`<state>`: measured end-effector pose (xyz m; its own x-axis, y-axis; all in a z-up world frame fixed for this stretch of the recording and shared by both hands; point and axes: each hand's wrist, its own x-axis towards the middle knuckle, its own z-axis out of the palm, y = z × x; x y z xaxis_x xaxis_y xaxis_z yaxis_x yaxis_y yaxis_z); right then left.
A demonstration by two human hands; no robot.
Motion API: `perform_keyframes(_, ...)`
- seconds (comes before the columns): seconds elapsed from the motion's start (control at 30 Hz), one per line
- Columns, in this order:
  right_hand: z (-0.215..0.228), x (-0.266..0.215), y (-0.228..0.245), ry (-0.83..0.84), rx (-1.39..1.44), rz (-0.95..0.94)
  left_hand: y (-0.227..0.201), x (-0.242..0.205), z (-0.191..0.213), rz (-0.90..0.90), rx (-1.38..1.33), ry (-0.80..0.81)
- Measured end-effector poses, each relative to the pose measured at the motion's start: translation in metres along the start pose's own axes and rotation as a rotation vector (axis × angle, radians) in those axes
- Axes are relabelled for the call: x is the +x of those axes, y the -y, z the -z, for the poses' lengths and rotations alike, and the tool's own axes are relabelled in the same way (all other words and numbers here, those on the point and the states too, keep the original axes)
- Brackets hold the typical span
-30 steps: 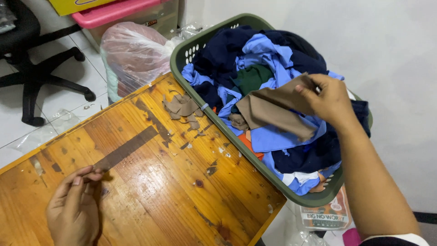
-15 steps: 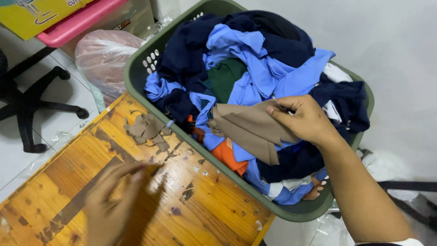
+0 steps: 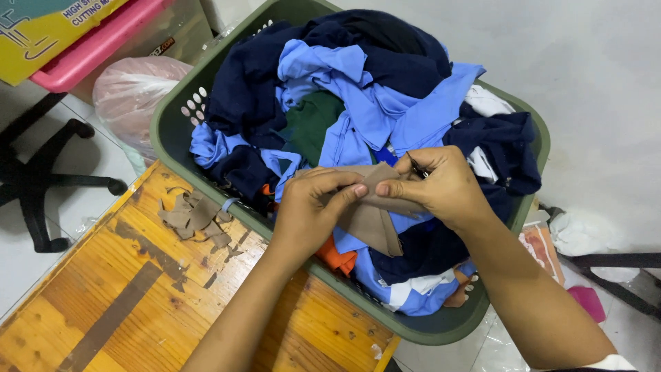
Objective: Trimming excess threads and fabric from the edges of cloth pieces using hand snips.
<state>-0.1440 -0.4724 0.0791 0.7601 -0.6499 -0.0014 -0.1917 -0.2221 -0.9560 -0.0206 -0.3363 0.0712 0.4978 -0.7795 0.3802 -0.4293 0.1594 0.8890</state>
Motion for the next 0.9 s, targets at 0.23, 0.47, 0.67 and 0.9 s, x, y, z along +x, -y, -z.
perform_keyframes(0.23, -0.001, 0.000, 0.009, 0.065, 0.052, 0.239, -0.004, 0.000, 0.000, 0.074, 0.027, -0.041)
perform_keyframes(0.47, 0.000, 0.001, 0.010, 0.054, 0.058, 0.293, -0.004, -0.005, -0.006, 0.312, -0.110, 0.002)
perform_keyframes(0.67, 0.003, 0.003, 0.007, 0.059, 0.003, 0.335, -0.004, -0.006, -0.003, 0.439, -0.195, -0.002)
perform_keyframes(0.9, 0.000, 0.000, 0.014, 0.072, 0.007, 0.320, -0.005, -0.006, -0.002, 0.487, -0.251, 0.005)
